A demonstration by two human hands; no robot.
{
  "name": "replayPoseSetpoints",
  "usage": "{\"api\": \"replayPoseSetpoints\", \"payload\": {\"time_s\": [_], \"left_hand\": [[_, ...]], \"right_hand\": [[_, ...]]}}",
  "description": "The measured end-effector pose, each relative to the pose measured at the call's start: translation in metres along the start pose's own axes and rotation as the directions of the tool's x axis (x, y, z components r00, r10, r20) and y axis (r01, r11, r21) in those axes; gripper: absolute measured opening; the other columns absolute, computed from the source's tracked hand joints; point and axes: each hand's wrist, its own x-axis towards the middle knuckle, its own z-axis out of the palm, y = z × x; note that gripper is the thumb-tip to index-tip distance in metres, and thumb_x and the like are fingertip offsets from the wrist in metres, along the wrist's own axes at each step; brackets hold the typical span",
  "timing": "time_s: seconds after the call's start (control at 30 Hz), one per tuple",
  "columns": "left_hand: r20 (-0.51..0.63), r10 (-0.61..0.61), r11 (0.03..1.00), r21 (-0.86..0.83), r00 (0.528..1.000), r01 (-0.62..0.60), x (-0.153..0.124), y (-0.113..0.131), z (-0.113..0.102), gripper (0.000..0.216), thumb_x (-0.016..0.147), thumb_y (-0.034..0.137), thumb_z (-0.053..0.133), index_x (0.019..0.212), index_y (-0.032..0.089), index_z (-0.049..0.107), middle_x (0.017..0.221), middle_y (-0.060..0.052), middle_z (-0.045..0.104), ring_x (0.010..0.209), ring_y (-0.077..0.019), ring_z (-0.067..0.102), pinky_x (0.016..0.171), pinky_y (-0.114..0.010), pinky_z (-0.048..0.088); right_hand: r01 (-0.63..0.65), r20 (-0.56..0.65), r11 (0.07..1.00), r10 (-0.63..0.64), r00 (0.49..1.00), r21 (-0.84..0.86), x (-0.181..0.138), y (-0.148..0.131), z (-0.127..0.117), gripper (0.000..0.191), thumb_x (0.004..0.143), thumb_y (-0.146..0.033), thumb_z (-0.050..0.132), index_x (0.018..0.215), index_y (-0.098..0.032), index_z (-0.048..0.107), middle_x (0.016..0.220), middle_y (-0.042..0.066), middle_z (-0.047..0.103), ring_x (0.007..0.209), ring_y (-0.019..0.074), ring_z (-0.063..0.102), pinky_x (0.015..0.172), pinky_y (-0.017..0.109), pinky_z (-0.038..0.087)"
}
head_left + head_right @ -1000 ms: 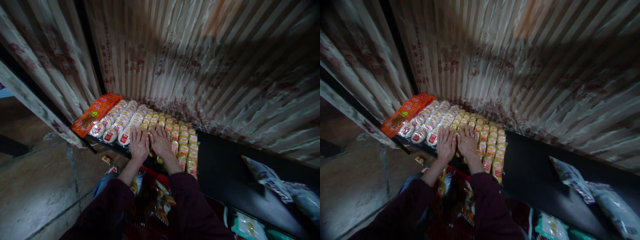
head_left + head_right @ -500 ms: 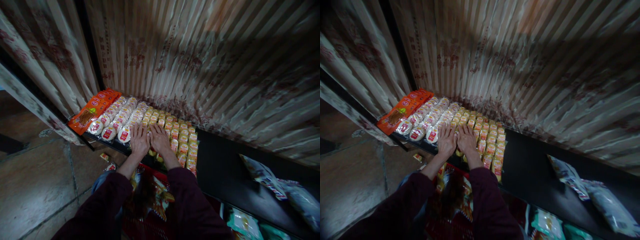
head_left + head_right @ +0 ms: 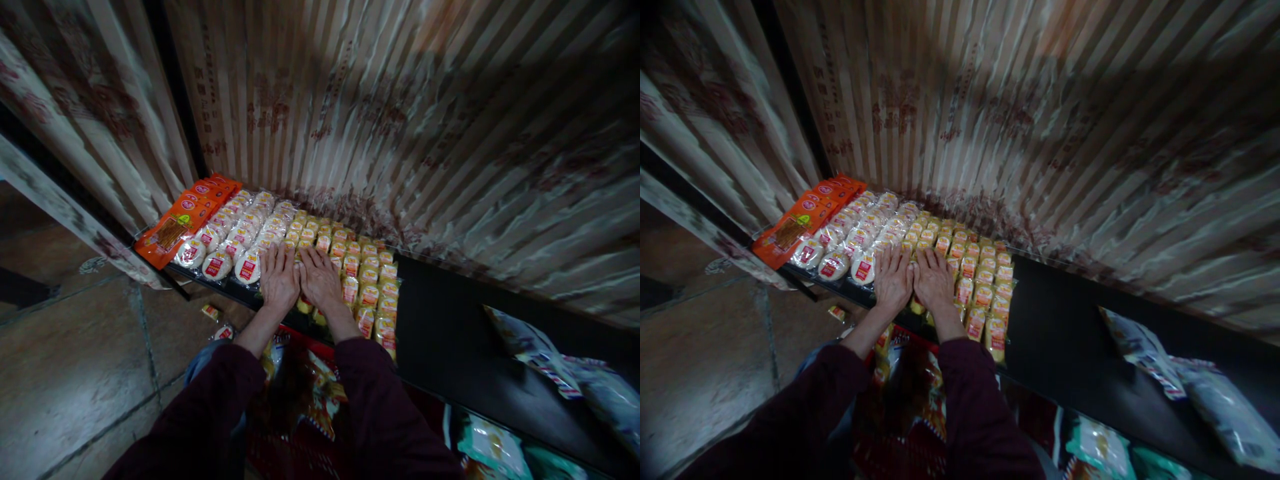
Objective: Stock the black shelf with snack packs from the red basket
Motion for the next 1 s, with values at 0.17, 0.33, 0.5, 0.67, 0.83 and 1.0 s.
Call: {"api": "replayPoseSetpoints", "payload": {"time_s": [0.17, 0.33, 0.5, 0.67, 0.83, 1.0], "left_hand": [[0.013, 0.008, 1.000, 0.005, 1.000, -0.008, -0.001, -0.002, 0.002, 0.043, 0.094, 0.030, 0.038, 0.131, 0.018, 0.055, 0.147, -0.010, 0.043, 0.143, -0.0292, 0.025, 0.117, -0.055, 0.020], [0.021, -0.003, 1.000, 0.003, 1.000, 0.003, 0.000, -0.002, 0.000, 0.043, 0.094, 0.029, 0.038, 0.130, 0.016, 0.056, 0.146, -0.011, 0.045, 0.142, -0.0300, 0.027, 0.117, -0.055, 0.019], [0.032, 0.012, 1.000, 0.003, 0.999, -0.012, 0.003, 0.002, -0.004, 0.044, 0.094, 0.027, 0.037, 0.134, 0.016, 0.052, 0.145, -0.011, 0.046, 0.142, -0.0282, 0.029, 0.117, -0.054, 0.019], [0.012, 0.021, 1.000, 0.007, 1.000, -0.021, 0.006, 0.004, -0.004, 0.045, 0.094, 0.027, 0.037, 0.134, 0.016, 0.051, 0.147, -0.010, 0.044, 0.142, -0.0266, 0.028, 0.118, -0.052, 0.018], [0.030, 0.020, 1.000, -0.009, 0.999, -0.020, 0.010, 0.004, -0.001, 0.044, 0.093, 0.025, 0.036, 0.133, 0.016, 0.052, 0.143, -0.010, 0.049, 0.141, -0.0255, 0.031, 0.117, -0.052, 0.021], [0.041, 0.013, 1.000, -0.006, 0.999, -0.013, 0.012, 0.005, 0.000, 0.044, 0.093, 0.024, 0.035, 0.130, 0.013, 0.055, 0.140, -0.011, 0.052, 0.139, -0.0255, 0.035, 0.116, -0.051, 0.023]], "right_hand": [[0.014, 0.009, 1.000, -0.014, 1.000, 0.009, 0.001, 0.003, 0.002, 0.049, 0.098, -0.035, 0.026, 0.142, -0.021, 0.043, 0.147, 0.005, 0.046, 0.136, 0.0236, 0.035, 0.110, 0.043, 0.029], [0.005, -0.020, 1.000, -0.005, 1.000, 0.018, 0.000, 0.001, -0.001, 0.049, 0.098, -0.035, 0.025, 0.140, -0.021, 0.045, 0.149, 0.006, 0.043, 0.138, 0.0235, 0.034, 0.111, 0.042, 0.029], [-0.044, -0.050, 0.999, 0.043, 0.998, -0.012, 0.002, 0.000, -0.005, 0.048, 0.099, -0.038, 0.027, 0.140, -0.023, 0.046, 0.153, 0.006, 0.035, 0.142, 0.0257, 0.027, 0.113, 0.046, 0.024], [-0.050, -0.027, 0.998, 0.049, 0.998, -0.036, 0.010, 0.004, -0.005, 0.048, 0.098, -0.038, 0.027, 0.141, -0.024, 0.044, 0.154, 0.006, 0.033, 0.144, 0.0260, 0.024, 0.114, 0.046, 0.023], [-0.043, 0.009, 0.998, 0.044, 0.999, -0.045, 0.018, 0.008, -0.002, 0.051, 0.098, -0.038, 0.026, 0.145, -0.022, 0.038, 0.155, 0.005, 0.031, 0.144, 0.0266, 0.023, 0.113, 0.046, 0.023], [0.036, 0.081, 0.999, -0.034, 0.996, -0.022, 0.024, 0.010, -0.002, 0.053, 0.098, -0.034, 0.024, 0.146, -0.015, 0.036, 0.154, 0.005, 0.032, 0.144, 0.0227, 0.023, 0.116, 0.041, 0.020]]}}
